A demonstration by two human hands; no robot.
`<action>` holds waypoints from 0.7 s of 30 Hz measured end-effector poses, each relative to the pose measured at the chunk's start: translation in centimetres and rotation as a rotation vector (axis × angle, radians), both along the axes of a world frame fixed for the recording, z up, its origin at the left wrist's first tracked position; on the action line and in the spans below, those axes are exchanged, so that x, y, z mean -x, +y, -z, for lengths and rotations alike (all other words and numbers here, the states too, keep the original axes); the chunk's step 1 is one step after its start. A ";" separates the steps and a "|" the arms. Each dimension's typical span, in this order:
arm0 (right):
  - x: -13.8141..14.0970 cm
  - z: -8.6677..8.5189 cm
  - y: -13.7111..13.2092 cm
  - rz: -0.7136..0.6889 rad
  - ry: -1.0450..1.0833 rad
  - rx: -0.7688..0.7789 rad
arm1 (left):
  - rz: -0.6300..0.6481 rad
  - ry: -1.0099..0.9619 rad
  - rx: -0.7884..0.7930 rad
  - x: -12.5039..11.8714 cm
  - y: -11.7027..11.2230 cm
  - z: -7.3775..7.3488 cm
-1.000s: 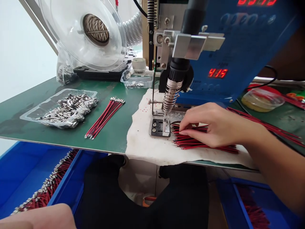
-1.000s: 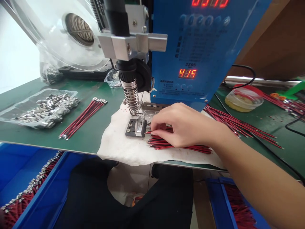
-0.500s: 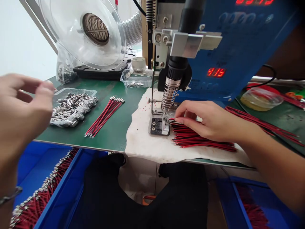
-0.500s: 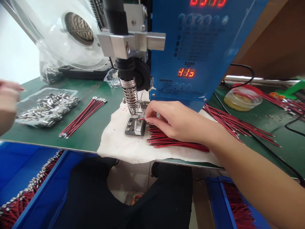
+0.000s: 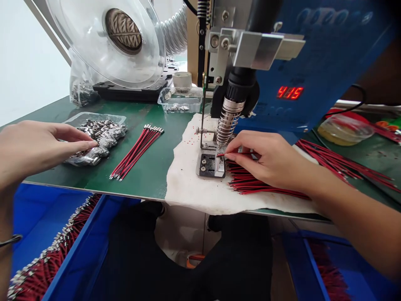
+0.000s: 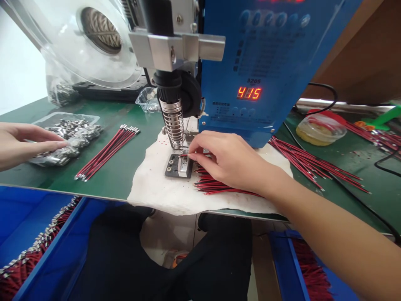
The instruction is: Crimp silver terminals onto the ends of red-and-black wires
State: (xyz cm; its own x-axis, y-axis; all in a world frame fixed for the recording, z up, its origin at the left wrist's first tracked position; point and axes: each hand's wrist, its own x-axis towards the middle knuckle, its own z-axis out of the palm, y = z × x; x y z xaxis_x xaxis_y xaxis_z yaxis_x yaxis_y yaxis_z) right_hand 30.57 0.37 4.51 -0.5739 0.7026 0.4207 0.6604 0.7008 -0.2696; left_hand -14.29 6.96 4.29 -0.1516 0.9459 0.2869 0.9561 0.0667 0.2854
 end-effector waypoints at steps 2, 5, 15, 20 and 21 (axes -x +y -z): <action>0.1 0.0 0.0 0.015 0.004 -0.005 | 0.022 0.005 -0.019 0.0 -0.2 0.1; 0.1 0.0 -0.1 0.034 0.015 -0.008 | 0.070 0.029 -0.022 -0.4 -0.7 -0.1; 0.2 0.0 -0.3 0.058 0.014 0.003 | -0.027 0.053 0.059 -3.9 -2.2 -1.8; 0.2 -0.1 -0.5 0.047 0.014 -0.005 | -0.072 0.026 -0.034 -3.5 -1.7 -1.2; 0.2 -0.1 -0.5 0.045 0.013 -0.007 | -0.076 0.018 -0.053 -3.5 -1.6 -1.1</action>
